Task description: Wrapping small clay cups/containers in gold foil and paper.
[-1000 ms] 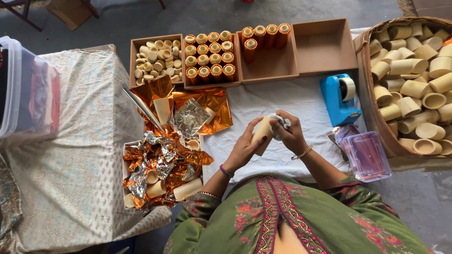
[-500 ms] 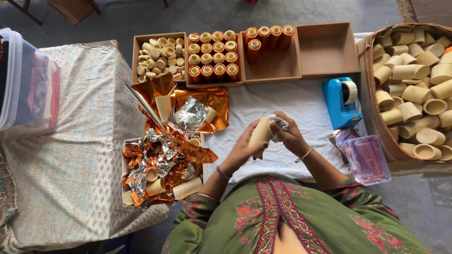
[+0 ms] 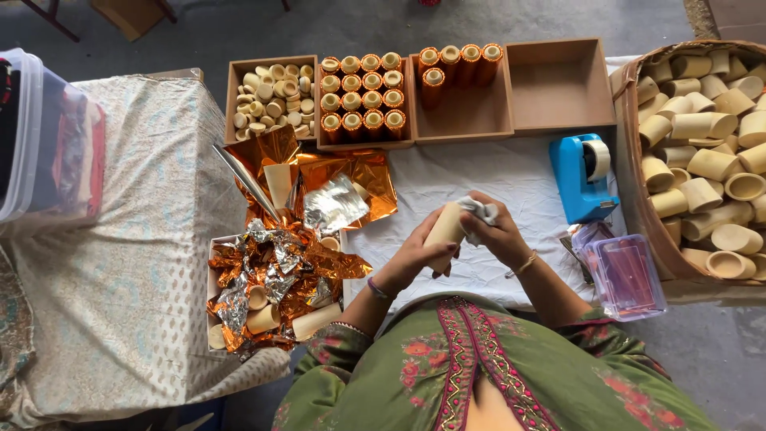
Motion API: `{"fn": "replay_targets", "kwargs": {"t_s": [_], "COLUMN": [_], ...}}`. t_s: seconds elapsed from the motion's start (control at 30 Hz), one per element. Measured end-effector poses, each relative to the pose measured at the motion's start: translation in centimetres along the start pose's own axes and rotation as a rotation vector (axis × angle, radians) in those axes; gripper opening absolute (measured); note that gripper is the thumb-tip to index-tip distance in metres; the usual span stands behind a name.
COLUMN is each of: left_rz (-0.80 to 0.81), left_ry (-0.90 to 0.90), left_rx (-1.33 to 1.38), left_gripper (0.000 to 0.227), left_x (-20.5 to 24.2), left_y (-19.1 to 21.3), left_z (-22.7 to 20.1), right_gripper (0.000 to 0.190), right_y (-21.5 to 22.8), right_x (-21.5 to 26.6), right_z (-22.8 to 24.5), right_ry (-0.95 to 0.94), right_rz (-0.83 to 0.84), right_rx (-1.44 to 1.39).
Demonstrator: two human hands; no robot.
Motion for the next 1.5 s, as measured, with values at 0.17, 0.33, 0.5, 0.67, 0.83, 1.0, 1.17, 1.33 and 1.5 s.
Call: {"fn": "replay_targets", "kwargs": {"t_s": [0.17, 0.33, 0.5, 0.67, 0.83, 1.0, 1.17, 1.33, 1.5], "left_rz": [0.243, 0.045, 0.096, 0.169, 0.005, 0.107, -0.088, -0.459, -0.528], "left_ry": [0.099, -0.044, -0.013, -0.093, -0.001, -0.101, -0.273, -0.416, -0.524], "left_rx": [0.806, -0.016, 0.382, 0.348, -0.445, 0.238, 0.227, 0.116, 0.035], "left_gripper": [0.094, 0.087, 0.089, 0.09, 0.094, 0.088, 0.055, 0.034, 0.028], "left_x": [-0.7, -2.1, -2.1, -3.0, -3.1, -3.0, -3.6, -4.6, -5.1], "left_y": [-0.2, -1.2, -0.3, -0.2, -0.4, -0.1, -0.2, 1.3, 1.3], "left_z": [-0.8, 1.6, 0.9, 1.3, 1.2, -0.8, 1.2, 2.8, 2.2], "right_gripper": [0.036, 0.03, 0.028, 0.026, 0.031, 0.03, 0.029, 0.033, 0.069], "right_y": [0.3, 0.7, 0.5, 1.2, 1.2, 0.7, -0.4, -2.5, -5.8], "right_x": [0.7, -0.7, -0.3, -1.5, -2.4, -2.4, -2.0, 0.0, 1.1], "right_z": [2.8, -0.1, 0.4, 1.0, -0.8, -2.4, 1.1, 2.6, 5.5], "right_ry": [0.132, 0.016, -0.021, 0.027, 0.117, 0.104, 0.176, 0.475, 0.584], "right_rz": [0.123, -0.046, 0.009, 0.038, -0.096, -0.133, -0.28, -0.396, -0.265], "right_rx": [-0.222, 0.131, -0.136, -0.164, 0.265, -0.129, -0.322, 0.371, 0.917]}}
Point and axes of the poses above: each hand's wrist, its own x-axis away from the middle knuckle, its own y-axis out of the back of the hand, z = x × y, the point moved 1 cm from there along -x, towards the middle knuckle, and after that the axes turned 10 degrees about -y, right-handed, at the moved point
